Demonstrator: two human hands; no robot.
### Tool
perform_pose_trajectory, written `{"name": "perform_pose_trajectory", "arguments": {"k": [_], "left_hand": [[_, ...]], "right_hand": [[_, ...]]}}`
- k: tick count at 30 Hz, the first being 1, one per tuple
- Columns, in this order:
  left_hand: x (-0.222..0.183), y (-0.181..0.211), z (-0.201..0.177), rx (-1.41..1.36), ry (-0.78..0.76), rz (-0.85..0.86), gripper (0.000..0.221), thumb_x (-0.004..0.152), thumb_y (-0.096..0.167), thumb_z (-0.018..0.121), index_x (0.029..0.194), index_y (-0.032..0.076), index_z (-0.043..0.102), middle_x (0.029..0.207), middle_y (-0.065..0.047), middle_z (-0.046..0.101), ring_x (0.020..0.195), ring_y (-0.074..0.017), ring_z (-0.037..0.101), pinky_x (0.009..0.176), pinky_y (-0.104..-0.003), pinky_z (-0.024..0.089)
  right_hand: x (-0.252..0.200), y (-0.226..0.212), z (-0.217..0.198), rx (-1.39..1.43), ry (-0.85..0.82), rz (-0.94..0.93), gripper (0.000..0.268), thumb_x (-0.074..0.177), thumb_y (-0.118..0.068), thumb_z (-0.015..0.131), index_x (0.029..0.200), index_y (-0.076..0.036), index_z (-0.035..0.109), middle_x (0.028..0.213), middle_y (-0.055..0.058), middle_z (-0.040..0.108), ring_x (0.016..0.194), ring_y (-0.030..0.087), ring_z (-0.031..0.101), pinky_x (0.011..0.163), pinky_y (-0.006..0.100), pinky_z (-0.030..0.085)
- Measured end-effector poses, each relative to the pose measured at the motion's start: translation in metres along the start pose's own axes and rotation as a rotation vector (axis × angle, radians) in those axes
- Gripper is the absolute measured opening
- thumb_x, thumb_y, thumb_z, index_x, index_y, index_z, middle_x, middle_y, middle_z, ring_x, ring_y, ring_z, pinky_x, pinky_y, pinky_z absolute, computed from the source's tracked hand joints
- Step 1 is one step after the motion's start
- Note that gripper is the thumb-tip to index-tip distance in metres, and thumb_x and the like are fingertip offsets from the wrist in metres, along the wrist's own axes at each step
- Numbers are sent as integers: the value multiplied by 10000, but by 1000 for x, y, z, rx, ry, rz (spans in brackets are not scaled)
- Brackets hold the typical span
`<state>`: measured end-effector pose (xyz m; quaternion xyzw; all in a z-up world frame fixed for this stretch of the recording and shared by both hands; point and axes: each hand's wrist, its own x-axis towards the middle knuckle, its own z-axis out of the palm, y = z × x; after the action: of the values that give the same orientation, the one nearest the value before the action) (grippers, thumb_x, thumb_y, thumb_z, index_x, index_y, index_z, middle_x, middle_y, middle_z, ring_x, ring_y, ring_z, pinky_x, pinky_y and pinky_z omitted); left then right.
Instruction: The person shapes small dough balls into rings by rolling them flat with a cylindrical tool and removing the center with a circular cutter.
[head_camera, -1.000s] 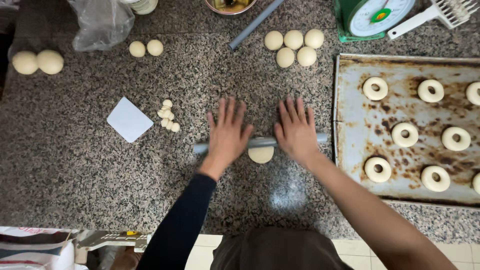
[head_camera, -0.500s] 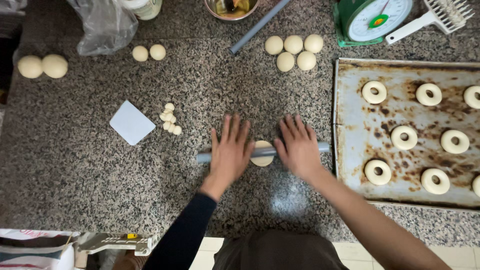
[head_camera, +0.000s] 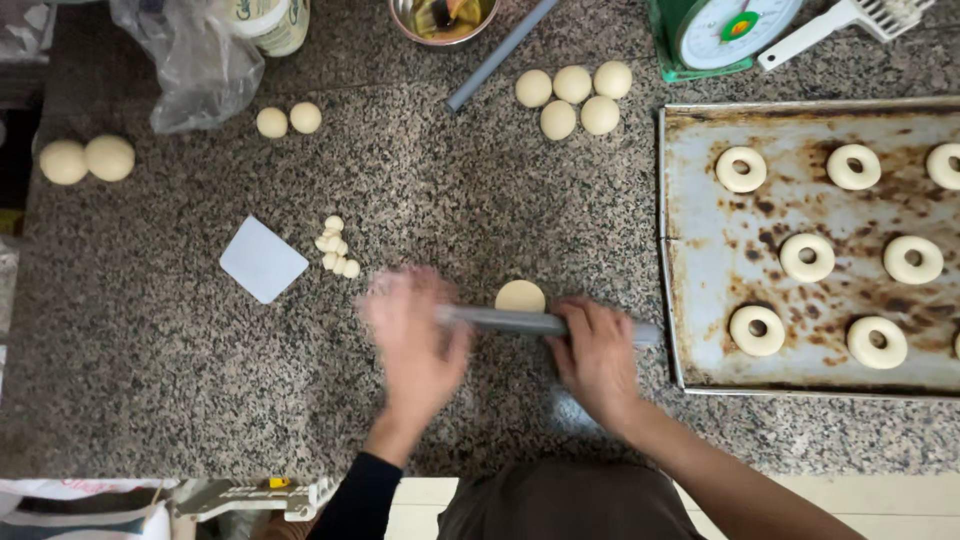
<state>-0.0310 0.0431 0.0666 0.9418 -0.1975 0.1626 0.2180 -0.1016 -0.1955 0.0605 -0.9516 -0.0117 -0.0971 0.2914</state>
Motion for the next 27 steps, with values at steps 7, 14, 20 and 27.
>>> {"name": "perform_pose_trajectory", "arguments": {"k": [7,14,20,27], "left_hand": [[100,-26,-99,-1976,366,-306,269,1242,178,602,1105,-47,551,765,-64,521,724,-173,570,690,-347,527],[118,68,-158,-1369,175,-70,350,1080,412,565,1027,67,534,643,-13,455,483,-124,455,432,-312,431],[111,77,-129,-1525,41,8,552,1133,497,537,810,48,545,570,-36,476,439,-106,465,391,-263,403],[114,100,-118,-1424,-26,-66,485,1115,276,569,716,1,537,559,-68,509,444,-137,475,435,-282,385]], "right_hand": [[45,-84,9,492,-69,48,349,903,-121,689,1232,-43,601,962,149,699,806,284,711,696,389,577],[96,-150,-7,703,175,0,194,830,-184,824,807,-52,683,750,127,717,658,255,741,574,350,557],[96,-130,4,768,325,-58,272,769,-245,865,752,-55,672,688,91,704,600,221,726,530,319,539],[91,-109,11,764,391,-10,286,740,-239,866,776,-44,661,705,104,691,626,209,720,559,301,516]]}}
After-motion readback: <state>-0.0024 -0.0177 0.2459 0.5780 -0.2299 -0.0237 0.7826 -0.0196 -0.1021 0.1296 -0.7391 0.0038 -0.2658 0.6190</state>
